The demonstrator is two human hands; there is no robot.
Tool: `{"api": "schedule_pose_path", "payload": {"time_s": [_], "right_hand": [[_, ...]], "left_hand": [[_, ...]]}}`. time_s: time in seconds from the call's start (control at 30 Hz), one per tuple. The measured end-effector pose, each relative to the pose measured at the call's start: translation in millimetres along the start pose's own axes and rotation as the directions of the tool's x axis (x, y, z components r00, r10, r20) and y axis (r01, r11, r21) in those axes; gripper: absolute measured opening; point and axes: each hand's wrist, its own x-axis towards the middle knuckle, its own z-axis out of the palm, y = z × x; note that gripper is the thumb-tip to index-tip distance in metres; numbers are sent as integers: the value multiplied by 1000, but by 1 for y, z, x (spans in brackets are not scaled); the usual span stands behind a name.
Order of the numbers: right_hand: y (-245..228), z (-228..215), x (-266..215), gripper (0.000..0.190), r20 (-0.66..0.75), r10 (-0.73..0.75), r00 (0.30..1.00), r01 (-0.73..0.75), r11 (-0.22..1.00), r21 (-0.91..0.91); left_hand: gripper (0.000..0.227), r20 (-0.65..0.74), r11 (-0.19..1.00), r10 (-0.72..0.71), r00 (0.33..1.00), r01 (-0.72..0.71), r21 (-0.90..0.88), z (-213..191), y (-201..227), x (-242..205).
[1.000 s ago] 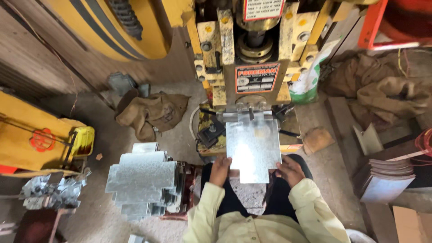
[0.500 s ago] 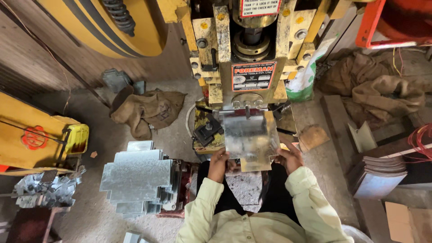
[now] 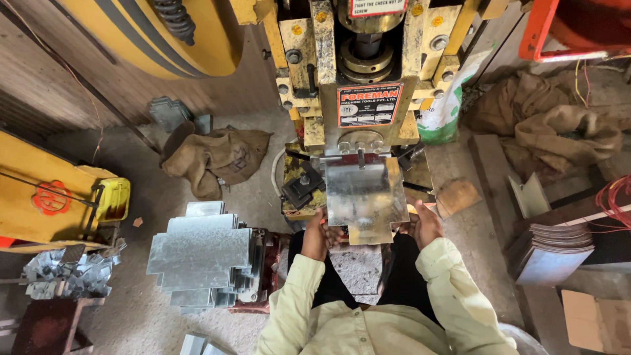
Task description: The person operates a yellow hydraulic press machine in a workshop. They repeatedly pick up flat metal sheets from a stack, place them into the press die, activate the machine to stamp the metal, and then remove the processed sheets to place them in a separate pile.
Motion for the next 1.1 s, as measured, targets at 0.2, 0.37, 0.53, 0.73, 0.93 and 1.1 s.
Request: {"api": "schedule_pose_path", "payload": {"time_s": [0.2, 0.37, 0.53, 0.73, 0.93, 1.1], "right_hand": [[25, -25, 23, 71, -47, 54, 997, -52, 998, 44], [13, -22, 62, 67, -199, 42, 979, -33, 998, 50], [11, -13, 112, 46, -190, 8, 982, -4, 1000, 18], [78, 9, 26, 30, -205, -122, 971, 146, 983, 108], [17, 70, -117, 27, 471, 193, 860, -242, 969, 44], [-25, 39, -80, 23, 99, -494, 864, 489, 774, -402]], "left_hand": [[76, 39, 996, 64, 997, -66, 58, 9, 16, -21], [81, 55, 983, 165, 985, -169, 69, 8, 25, -24], [85, 174, 981, 190, 966, -193, 0, 22, 11, -16], [78, 299, 998, 67, 952, -60, -33, 38, -4, -38], [60, 285, 947, 314, 906, -278, -160, 45, -36, -16], [25, -213, 962, 240, 947, -262, -80, 36, -17, -3]]}}
